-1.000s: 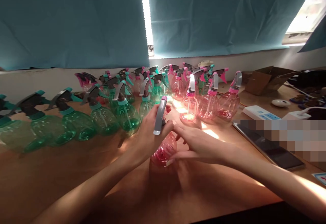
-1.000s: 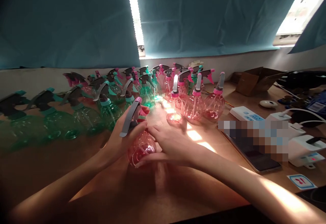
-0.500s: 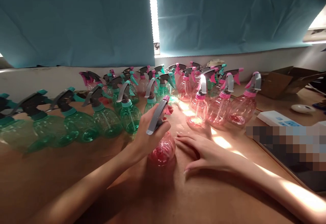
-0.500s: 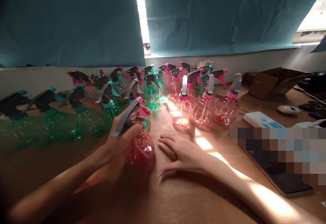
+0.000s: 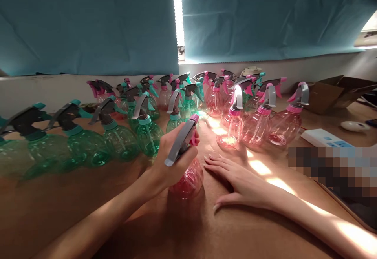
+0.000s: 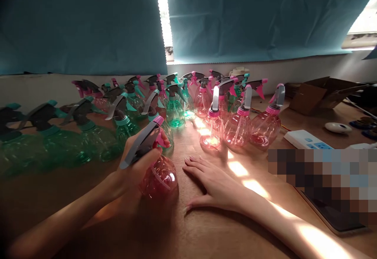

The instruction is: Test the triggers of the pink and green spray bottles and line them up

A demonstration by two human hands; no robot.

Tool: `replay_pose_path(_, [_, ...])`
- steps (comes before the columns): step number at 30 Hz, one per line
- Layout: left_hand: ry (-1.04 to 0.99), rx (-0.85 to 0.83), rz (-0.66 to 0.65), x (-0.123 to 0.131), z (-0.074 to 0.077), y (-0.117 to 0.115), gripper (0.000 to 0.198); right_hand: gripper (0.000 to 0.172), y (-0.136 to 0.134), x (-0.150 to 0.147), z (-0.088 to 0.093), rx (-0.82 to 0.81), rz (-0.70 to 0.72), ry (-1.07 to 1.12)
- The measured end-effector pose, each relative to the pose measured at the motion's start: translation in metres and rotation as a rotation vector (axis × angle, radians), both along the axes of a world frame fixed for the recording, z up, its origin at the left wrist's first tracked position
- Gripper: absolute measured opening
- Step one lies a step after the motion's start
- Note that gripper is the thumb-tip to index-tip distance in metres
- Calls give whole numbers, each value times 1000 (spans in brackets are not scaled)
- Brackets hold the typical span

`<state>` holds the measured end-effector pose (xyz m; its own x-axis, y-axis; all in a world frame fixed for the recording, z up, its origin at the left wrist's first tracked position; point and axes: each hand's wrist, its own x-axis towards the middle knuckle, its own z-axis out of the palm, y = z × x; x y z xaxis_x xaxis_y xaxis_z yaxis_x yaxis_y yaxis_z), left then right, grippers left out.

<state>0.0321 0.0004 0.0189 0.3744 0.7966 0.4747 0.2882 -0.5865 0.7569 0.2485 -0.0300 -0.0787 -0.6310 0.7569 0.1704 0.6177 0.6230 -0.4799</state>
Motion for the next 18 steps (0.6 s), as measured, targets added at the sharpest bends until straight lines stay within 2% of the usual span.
replay_pose_path(6, [38, 8, -5, -2, 2, 4, 6, 98, -1, 1, 1, -11, -1, -34])
replay_pose_path(12, [35, 60, 19, -3, -3, 10, 7, 94, -1, 0, 2, -9, 0, 8])
replay_pose_path(18, [-8, 13, -53, -4, -4, 9, 21, 95, -2, 0, 2, -27, -8, 6])
